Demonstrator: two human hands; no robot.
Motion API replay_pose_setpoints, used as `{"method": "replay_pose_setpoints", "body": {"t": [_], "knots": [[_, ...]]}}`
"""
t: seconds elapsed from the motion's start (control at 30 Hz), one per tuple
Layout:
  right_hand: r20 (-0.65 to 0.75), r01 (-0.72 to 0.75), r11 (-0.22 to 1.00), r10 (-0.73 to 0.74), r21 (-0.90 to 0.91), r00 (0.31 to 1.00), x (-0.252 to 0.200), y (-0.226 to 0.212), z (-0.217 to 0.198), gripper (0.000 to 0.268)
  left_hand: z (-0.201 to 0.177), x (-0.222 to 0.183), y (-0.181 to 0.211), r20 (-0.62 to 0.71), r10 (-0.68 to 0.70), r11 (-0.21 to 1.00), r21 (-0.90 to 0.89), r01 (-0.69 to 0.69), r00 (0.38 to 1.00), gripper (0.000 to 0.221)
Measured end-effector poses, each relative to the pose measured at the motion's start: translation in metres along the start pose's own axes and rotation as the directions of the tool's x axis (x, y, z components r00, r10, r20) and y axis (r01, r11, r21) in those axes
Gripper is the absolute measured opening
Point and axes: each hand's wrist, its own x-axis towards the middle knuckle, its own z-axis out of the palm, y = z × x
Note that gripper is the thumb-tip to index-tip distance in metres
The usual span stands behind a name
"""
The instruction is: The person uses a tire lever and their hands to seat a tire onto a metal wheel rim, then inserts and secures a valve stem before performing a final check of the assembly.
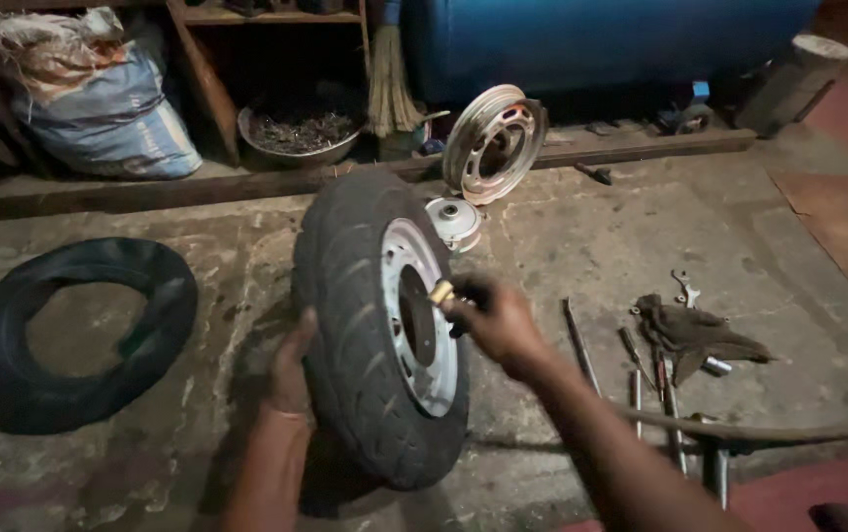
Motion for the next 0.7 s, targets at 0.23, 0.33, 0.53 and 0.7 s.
{"method": "replay_pose_setpoints", "body": {"t": [0.23, 0.33, 0.53, 0.7], "knots": [[-0.433, 0.103, 0.968, -0.196, -0.229, 0.880, -0.006, 0.046, 0.076, 0.030, -0.027, -0.013, 0.003, -0.030, 0.191, 0.982, -0.006, -0.191, 0.981, 0.077], [-0.420, 0.058, 0.985, -0.122, -0.162, 0.899, -0.006, 0.054, 0.086, 0.030, -0.036, -0.014, 0.008, -0.091, 0.372, 0.919, 0.177, -0.353, 0.924, 0.077], [-0.433, 0.064, 0.991, -0.108, -0.114, 0.895, -0.006, 0.051, 0.095, 0.029, -0.029, -0.020, 0.011, -0.103, 0.345, 0.935, 0.121, -0.333, 0.933, 0.078], [-0.435, 0.141, 0.980, -0.188, -0.137, 0.881, -0.009, 0.041, 0.103, 0.027, -0.018, -0.025, 0.015, -0.054, 0.324, 0.943, 0.101, -0.318, 0.944, 0.082]]}}
